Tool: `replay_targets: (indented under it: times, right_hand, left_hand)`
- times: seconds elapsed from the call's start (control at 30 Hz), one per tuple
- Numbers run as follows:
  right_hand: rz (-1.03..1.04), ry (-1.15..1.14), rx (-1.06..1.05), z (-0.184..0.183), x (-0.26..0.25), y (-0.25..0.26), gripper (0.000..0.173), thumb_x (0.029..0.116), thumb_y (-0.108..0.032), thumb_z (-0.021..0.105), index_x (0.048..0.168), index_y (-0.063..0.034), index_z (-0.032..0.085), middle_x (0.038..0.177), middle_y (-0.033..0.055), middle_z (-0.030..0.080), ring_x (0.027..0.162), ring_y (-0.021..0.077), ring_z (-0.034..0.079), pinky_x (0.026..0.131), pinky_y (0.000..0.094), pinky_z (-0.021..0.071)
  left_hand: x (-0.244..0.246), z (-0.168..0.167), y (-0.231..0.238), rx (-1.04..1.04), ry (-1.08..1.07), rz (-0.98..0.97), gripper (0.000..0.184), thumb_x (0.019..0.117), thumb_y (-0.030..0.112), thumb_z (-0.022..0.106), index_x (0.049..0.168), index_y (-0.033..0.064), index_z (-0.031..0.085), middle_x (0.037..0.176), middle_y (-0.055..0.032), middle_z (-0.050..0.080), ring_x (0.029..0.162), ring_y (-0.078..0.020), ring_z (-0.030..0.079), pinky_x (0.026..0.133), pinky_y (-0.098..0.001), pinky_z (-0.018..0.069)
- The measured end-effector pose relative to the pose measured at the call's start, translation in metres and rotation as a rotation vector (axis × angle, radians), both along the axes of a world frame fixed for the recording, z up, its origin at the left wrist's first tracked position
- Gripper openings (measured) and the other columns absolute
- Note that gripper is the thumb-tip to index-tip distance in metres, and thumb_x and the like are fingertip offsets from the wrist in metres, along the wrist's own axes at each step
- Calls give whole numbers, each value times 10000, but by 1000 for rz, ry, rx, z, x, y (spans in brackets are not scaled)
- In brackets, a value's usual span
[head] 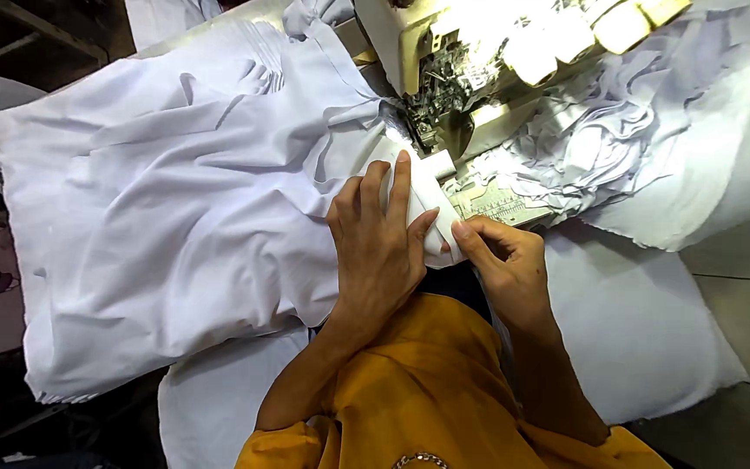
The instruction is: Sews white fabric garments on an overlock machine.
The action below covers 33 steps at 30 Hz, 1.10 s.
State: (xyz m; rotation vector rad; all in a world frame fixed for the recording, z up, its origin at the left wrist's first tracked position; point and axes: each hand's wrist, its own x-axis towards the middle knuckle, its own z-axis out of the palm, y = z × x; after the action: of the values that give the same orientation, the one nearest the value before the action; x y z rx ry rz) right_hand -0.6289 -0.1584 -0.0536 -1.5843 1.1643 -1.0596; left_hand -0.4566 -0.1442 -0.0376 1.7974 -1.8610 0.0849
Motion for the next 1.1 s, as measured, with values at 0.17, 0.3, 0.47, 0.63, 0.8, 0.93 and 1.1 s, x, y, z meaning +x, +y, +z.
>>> replay_targets:
  times: [0.17,0.3,0.47,0.63,0.8,0.93,1.1]
  right_hand:
    - [-28,-6,-8,5,-2,5,238,1029,-196,583,881,-91,737,799,-55,672,720,5,601,642,145,490]
    - [-66,-6,-24,4,-2,6,238,1028,-187,585,875,-87,737,784,-59,667,704,-7,586,628,137,474]
    - [-108,-7,-24,-1,1,3,221,1029,-190,591,887,-90,727,774,-55,633,639,-5,550,574,140,455]
    - [-120,11,-26,-7,2,-5,220,1040,-215,594,910,-95,725,803,-45,666,646,0,590,563,154,482]
    - [-99,42,-73,-14,-1,-2,226,1036,-230,596,917,-93,731,827,-40,674,741,14,616,654,165,505]
    - [-65,103,-96,-17,-12,9,249,1026,-251,602,907,-84,743,873,-35,686,821,15,611,770,200,507]
    - [-58,64,-69,-14,-21,24,243,1024,-204,593,905,-70,757,900,-29,708,883,14,639,823,188,529]
  left_hand:
    - [-4,3,-6,18,68,-53,575,1058,438,439,1519,102,514,1533,-165,465,1414,-382,375,1119,-569,283]
    - [-12,2,-9,43,95,-67,614,1062,459,414,1541,79,471,1583,-150,426,1488,-382,314,1198,-612,195]
    - [-16,0,-17,22,149,-60,590,1070,431,417,1511,48,503,1609,-118,411,1514,-367,285,1210,-621,161]
    - [-16,4,-23,44,154,-44,558,1078,417,415,1495,65,530,1609,-101,415,1511,-350,287,1198,-617,166]
    - [-10,-4,-11,-61,176,-129,485,1061,302,469,1451,28,560,1567,-191,441,1500,-385,314,1223,-555,250]
    - [-15,-29,48,-36,493,-328,257,1045,148,530,1143,23,731,1106,-107,726,1051,-177,683,911,-330,570]
    - [-22,-58,62,577,1459,-538,512,1056,403,536,1299,-46,498,928,-35,688,655,-87,643,592,-255,576]
